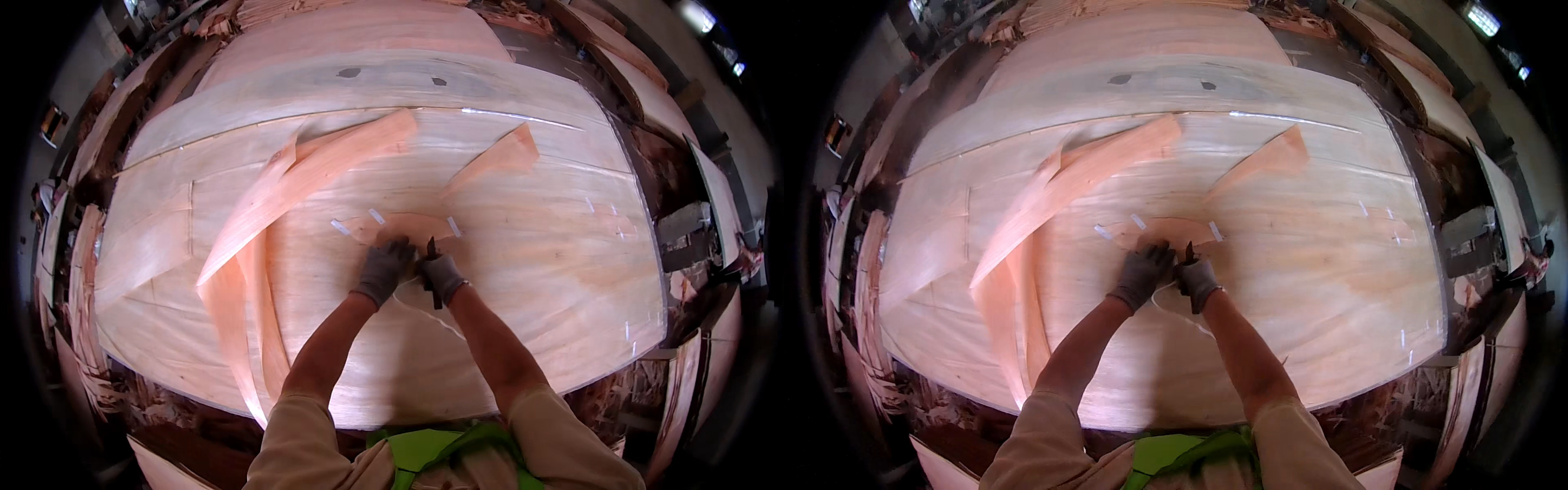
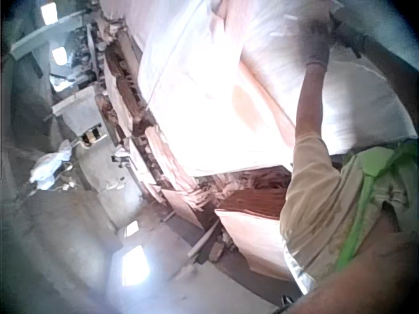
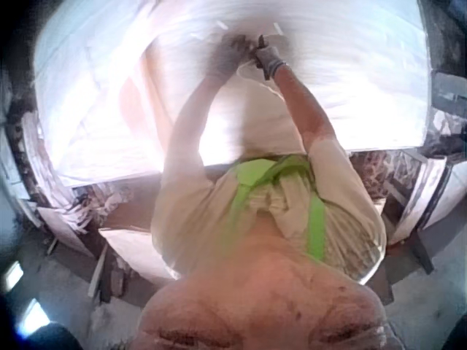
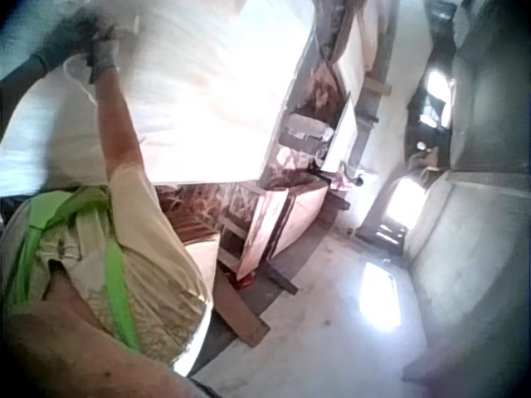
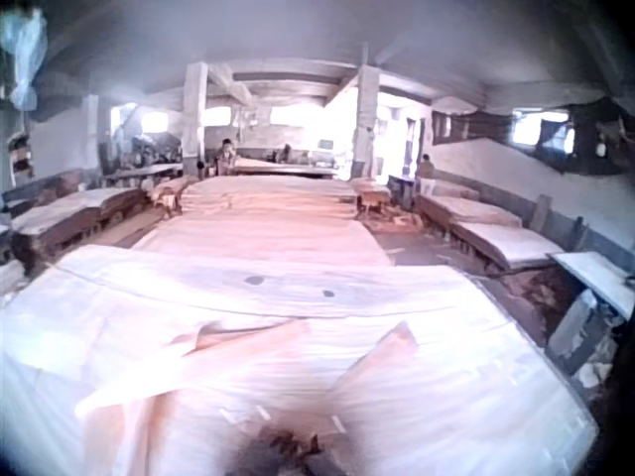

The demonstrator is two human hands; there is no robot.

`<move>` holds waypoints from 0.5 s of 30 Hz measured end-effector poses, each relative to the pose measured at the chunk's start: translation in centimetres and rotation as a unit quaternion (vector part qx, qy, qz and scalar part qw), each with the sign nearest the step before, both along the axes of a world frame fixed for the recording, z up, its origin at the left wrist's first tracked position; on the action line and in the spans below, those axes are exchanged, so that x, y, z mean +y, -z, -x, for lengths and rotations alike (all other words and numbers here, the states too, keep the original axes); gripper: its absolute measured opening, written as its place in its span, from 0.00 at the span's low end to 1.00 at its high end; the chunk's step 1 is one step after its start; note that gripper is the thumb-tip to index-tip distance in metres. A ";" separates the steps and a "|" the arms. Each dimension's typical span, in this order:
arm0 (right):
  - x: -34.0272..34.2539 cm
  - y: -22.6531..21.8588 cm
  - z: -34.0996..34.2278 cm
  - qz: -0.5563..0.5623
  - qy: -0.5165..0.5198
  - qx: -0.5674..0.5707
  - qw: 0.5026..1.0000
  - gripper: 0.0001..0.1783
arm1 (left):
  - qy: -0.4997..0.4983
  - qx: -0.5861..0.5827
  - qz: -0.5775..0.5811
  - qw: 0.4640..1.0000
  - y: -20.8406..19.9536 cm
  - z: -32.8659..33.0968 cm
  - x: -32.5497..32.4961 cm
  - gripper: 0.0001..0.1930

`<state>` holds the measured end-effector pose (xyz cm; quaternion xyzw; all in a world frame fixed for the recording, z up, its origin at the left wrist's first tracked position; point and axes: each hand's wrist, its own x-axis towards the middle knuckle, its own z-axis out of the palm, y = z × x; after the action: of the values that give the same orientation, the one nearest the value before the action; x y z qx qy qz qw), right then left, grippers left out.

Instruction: The person patches defects in a wood veneer sheet by cutting out damaged sections with a utility knife and applying tape to the gaps.

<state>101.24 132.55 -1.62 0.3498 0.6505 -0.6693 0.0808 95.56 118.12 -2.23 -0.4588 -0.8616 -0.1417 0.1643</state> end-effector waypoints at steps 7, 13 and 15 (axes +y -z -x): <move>-3.9 -0.7 -3.6 0.215 0.105 0.050 0.970 0.05 | -0.018 -0.034 0.096 0.995 0.1 0.4 -0.1 0.18; 17.5 -3.9 -19.6 -0.162 -0.013 0.121 0.979 0.14 | -0.374 -0.051 0.068 0.923 -6.8 1.3 -12.3 0.52; 26.1 -8.2 -31.3 -0.311 0.011 0.028 0.950 0.20 | -0.506 -0.043 0.143 0.850 -9.1 2.2 -18.2 0.56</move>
<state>132.53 158.69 6.59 0.3459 0.8245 -0.4442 -0.0574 93.40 99.89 6.83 0.0287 -0.9915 0.0663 0.1085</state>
